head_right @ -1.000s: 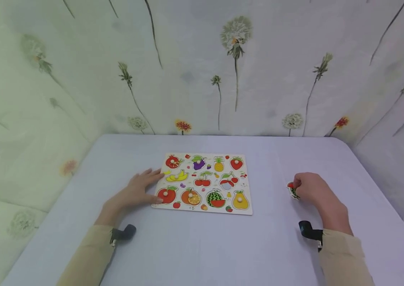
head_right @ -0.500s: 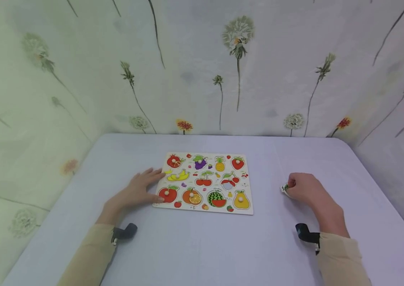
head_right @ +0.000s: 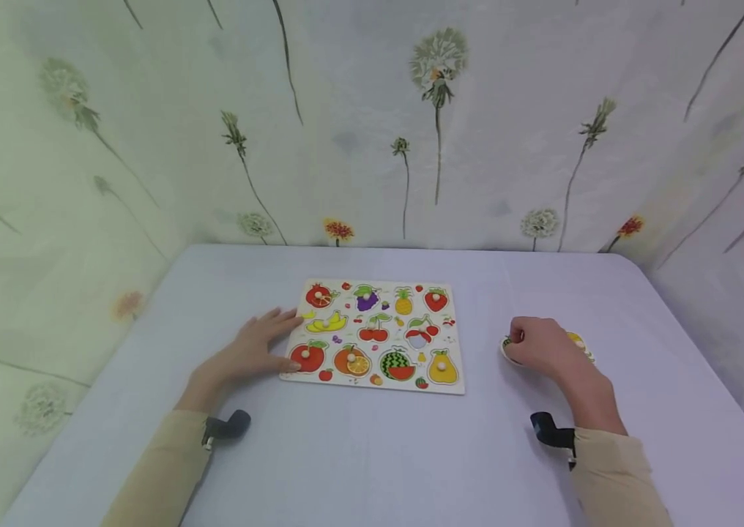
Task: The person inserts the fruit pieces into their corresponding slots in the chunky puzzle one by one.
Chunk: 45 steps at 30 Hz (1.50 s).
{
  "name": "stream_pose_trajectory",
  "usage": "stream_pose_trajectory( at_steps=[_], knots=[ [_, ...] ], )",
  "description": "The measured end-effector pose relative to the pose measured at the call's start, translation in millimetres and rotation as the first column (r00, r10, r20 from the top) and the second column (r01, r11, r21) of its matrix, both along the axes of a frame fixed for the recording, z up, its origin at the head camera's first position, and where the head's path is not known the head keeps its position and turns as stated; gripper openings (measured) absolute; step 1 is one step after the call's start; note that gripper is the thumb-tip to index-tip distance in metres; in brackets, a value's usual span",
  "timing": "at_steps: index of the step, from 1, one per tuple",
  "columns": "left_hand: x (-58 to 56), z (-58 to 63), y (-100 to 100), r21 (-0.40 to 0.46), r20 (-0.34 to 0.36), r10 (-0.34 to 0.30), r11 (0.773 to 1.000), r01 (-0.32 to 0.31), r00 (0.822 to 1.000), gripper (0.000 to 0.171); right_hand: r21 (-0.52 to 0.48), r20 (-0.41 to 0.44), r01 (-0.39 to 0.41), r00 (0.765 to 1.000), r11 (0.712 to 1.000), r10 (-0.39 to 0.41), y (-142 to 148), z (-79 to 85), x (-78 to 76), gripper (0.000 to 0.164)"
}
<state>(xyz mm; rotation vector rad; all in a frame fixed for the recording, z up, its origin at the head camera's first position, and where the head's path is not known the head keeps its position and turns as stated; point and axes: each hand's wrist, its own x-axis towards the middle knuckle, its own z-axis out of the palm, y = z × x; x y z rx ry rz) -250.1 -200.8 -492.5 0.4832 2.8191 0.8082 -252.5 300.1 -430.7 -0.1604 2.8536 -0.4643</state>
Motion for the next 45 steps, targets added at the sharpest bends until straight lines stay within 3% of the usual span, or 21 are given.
stream_pose_trajectory(
  at_steps=[13,31,45],
  knots=[
    [-0.8,0.3,0.5,0.014,-0.006,-0.004,1.0,0.004,1.0,0.09,-0.025,0.011,-0.033,0.999,0.999,0.033,-29.7,8.8,1.6,0.01],
    [-0.1,0.5,-1.2,0.011,0.014,0.007,1.0,-0.008,1.0,0.09,-0.117,-0.033,-0.138,0.99,0.984,0.135,-81.2,-2.8,-1.5,0.003],
    [0.3,2.9,-2.2,0.023,0.018,-0.002,1.0,0.002,1.0,0.09,-0.098,-0.058,-0.22,0.975,0.971,0.215,-123.1,-5.8,2.8,0.008]
  ],
)
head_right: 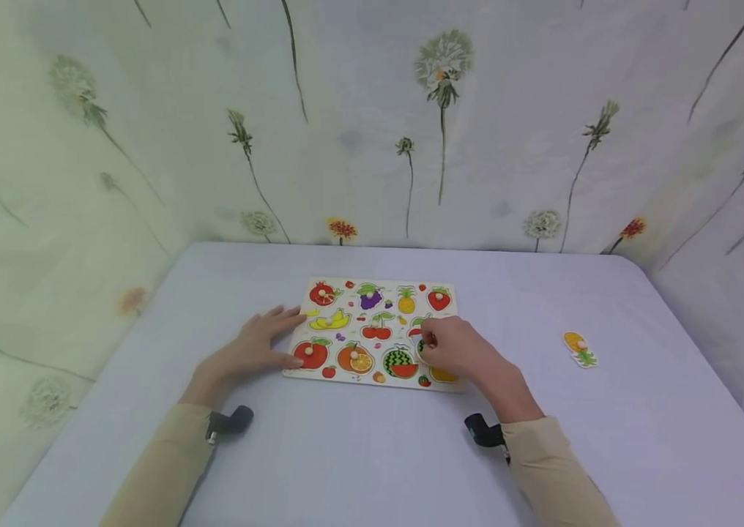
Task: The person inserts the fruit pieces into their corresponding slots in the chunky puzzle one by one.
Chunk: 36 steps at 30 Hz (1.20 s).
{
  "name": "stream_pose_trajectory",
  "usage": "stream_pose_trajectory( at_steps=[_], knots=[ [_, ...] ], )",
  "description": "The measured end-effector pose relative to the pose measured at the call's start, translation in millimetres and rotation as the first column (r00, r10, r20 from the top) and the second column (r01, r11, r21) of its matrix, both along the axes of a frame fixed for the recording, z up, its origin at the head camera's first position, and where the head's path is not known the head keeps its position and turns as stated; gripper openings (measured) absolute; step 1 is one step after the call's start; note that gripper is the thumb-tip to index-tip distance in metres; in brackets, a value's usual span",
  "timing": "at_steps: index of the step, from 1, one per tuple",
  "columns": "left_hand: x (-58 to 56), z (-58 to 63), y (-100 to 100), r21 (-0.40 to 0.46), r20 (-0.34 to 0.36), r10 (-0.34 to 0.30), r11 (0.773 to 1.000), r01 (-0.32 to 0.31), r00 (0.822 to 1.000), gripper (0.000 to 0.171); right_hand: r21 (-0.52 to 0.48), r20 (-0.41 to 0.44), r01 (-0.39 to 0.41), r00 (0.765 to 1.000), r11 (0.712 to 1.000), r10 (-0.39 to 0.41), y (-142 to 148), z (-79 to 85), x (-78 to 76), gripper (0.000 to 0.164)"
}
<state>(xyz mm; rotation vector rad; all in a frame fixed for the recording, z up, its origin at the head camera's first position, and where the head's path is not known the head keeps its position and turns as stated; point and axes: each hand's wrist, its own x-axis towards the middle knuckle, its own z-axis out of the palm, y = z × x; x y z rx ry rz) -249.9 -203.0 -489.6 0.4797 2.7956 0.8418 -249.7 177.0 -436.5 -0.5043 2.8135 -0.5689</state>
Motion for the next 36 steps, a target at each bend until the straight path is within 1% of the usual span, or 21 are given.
stream_pose_trajectory(
  at_steps=[5,12,17,22,27,36],
  knots=[
    [-2.4,0.4,1.6,-0.011,-0.011,-0.011,1.0,0.011,1.0,0.088,0.0,-0.002,-0.008,1.0,1.0,0.008,-10.0,0.0,2.2,0.005],
    [-2.4,2.5,2.0,-0.008,-0.006,-0.014,1.0,0.014,1.0,0.089,-0.021,-0.009,-0.031,0.999,0.999,0.031,-21.5,-5.1,5.4,0.011],
    [-2.4,2.1,1.5,-0.003,-0.008,-0.017,1.0,0.017,1.0,0.088,-0.025,-0.018,-0.05,0.999,0.998,0.05,-28.8,-9.5,7.4,0.011],
    [-2.6,0.8,0.5,0.002,-0.008,-0.015,1.0,0.015,1.0,0.088,-0.032,-0.026,-0.07,0.997,0.997,0.069,-35.0,-10.2,8.7,0.01],
    [-2.5,0.3,0.6,0.012,-0.006,-0.018,1.0,0.018,1.0,0.088,-0.044,-0.009,-0.063,0.998,0.997,0.063,-39.2,-9.3,10.8,0.009],
    [-0.5,0.3,0.2,0.005,-0.017,-0.013,1.0,0.013,1.0,0.088,-0.052,0.019,-0.036,0.999,0.998,0.037,-45.9,-8.7,13.2,0.008]
  ],
)
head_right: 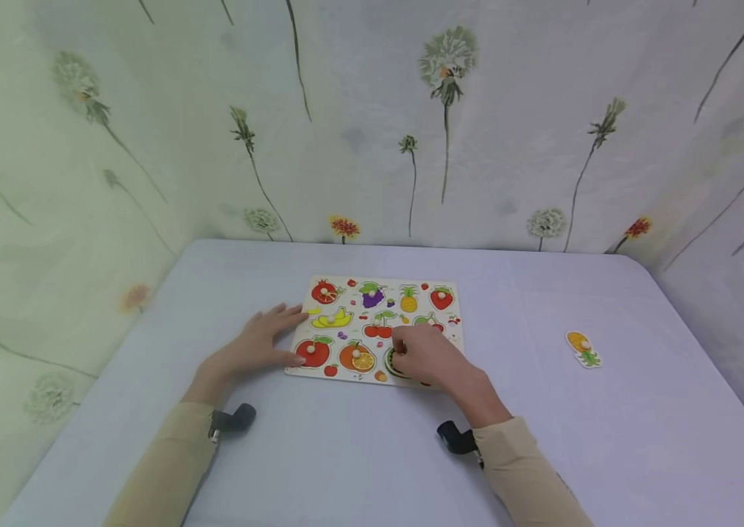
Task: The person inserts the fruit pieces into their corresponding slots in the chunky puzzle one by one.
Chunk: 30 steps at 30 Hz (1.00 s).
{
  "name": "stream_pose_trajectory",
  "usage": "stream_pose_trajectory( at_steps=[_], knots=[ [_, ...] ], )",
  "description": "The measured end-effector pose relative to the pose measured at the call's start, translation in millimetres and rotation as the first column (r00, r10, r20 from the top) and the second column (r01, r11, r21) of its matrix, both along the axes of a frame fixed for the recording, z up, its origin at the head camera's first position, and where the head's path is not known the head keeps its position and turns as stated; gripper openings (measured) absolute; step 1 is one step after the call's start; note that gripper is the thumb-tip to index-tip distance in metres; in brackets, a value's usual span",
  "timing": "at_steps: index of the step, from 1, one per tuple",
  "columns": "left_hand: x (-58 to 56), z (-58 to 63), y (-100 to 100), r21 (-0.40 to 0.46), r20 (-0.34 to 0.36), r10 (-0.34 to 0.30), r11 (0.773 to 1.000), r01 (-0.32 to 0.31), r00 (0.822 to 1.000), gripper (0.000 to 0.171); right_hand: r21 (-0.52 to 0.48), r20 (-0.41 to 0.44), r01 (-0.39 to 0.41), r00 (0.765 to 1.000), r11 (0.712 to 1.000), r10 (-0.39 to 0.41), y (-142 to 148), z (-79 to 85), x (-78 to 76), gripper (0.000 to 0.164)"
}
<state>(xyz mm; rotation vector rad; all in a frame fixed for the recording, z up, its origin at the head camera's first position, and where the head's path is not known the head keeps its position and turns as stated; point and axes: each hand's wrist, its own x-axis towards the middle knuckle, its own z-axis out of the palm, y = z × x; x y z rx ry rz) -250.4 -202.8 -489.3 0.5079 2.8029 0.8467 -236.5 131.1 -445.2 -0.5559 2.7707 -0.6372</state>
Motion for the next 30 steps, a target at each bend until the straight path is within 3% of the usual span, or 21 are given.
stream_pose_trajectory(
  at_steps=[9,18,24,30],
  knots=[
    [-0.6,-1.7,-1.1,-0.008,0.004,0.009,1.0,-0.009,1.0,0.091,0.015,-0.029,-0.009,1.0,1.0,0.01,-6.1,-6.2,-1.2,0.01],
    [1.2,1.2,0.1,-0.001,0.02,0.015,1.0,-0.015,1.0,0.091,0.046,0.005,0.021,1.0,0.999,-0.021,-7.5,-8.1,-2.7,0.012],
    [0.5,1.5,1.3,-0.007,0.014,0.01,1.0,-0.01,1.0,0.09,0.033,-0.01,0.012,1.0,0.999,-0.012,-5.9,-7.9,-2.2,0.012],
    [-1.8,-2.4,1.0,-0.015,0.012,0.013,1.0,-0.013,1.0,0.09,-0.003,0.03,0.042,0.999,0.999,-0.042,-4.3,-9.3,-2.5,0.01]
  ],
)
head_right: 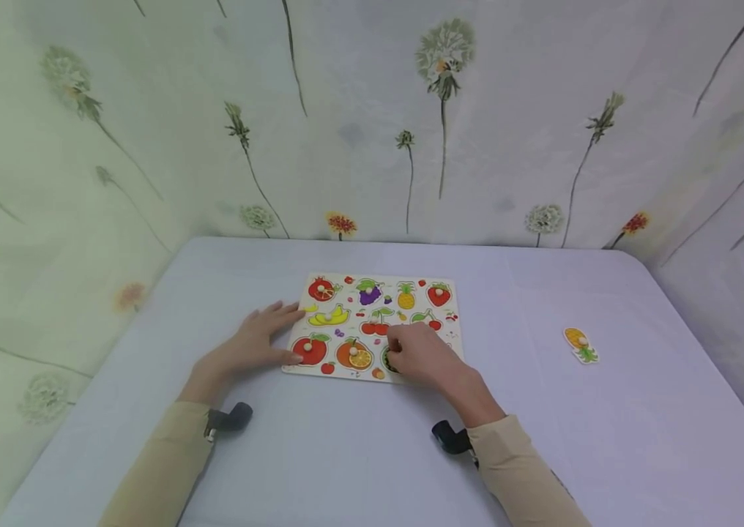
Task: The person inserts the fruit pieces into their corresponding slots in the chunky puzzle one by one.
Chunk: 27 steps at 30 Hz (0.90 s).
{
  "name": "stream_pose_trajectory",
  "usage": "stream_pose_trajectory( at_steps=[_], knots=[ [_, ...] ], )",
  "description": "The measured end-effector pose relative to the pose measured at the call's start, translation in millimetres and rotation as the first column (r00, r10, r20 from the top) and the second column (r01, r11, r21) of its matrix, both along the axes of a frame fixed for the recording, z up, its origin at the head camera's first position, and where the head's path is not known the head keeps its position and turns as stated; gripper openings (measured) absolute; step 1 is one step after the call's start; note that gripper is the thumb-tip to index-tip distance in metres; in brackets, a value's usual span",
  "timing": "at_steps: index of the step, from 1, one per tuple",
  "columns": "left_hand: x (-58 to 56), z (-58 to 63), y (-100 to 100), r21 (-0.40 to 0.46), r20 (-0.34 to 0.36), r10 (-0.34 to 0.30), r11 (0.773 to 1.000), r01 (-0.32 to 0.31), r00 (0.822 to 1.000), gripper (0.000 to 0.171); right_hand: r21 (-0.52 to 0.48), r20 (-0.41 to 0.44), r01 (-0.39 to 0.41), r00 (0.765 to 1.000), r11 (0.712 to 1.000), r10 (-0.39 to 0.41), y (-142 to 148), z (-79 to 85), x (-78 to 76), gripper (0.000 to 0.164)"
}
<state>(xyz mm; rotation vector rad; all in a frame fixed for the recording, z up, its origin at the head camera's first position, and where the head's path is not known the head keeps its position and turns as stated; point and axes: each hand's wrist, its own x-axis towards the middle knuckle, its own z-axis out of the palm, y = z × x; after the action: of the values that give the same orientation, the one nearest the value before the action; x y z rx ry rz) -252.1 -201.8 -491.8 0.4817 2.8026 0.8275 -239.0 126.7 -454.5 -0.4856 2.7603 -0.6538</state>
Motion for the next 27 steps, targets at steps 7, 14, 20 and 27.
stream_pose_trajectory(
  at_steps=[7,14,20,27],
  knots=[
    [-0.1,0.9,0.5,0.007,0.008,-0.004,1.0,0.004,1.0,0.09,-0.029,0.04,-0.001,0.999,1.0,0.002,3.8,1.6,0.3,0.009],
    [-1.3,-2.0,-1.0,-0.016,-0.009,0.001,1.0,-0.001,1.0,0.091,-0.067,0.106,0.013,0.994,0.998,-0.006,8.1,10.0,1.3,0.002],
    [1.5,1.4,-0.2,-0.007,-0.015,-0.006,1.0,0.005,1.0,0.09,-0.041,0.027,0.028,0.999,0.999,-0.027,21.3,20.0,-5.4,0.007],
    [4.0,4.7,2.2,-0.009,-0.016,-0.007,1.0,0.006,1.0,0.089,-0.026,-0.02,0.128,0.992,0.991,-0.128,59.4,31.3,-17.7,0.016]
  ],
)
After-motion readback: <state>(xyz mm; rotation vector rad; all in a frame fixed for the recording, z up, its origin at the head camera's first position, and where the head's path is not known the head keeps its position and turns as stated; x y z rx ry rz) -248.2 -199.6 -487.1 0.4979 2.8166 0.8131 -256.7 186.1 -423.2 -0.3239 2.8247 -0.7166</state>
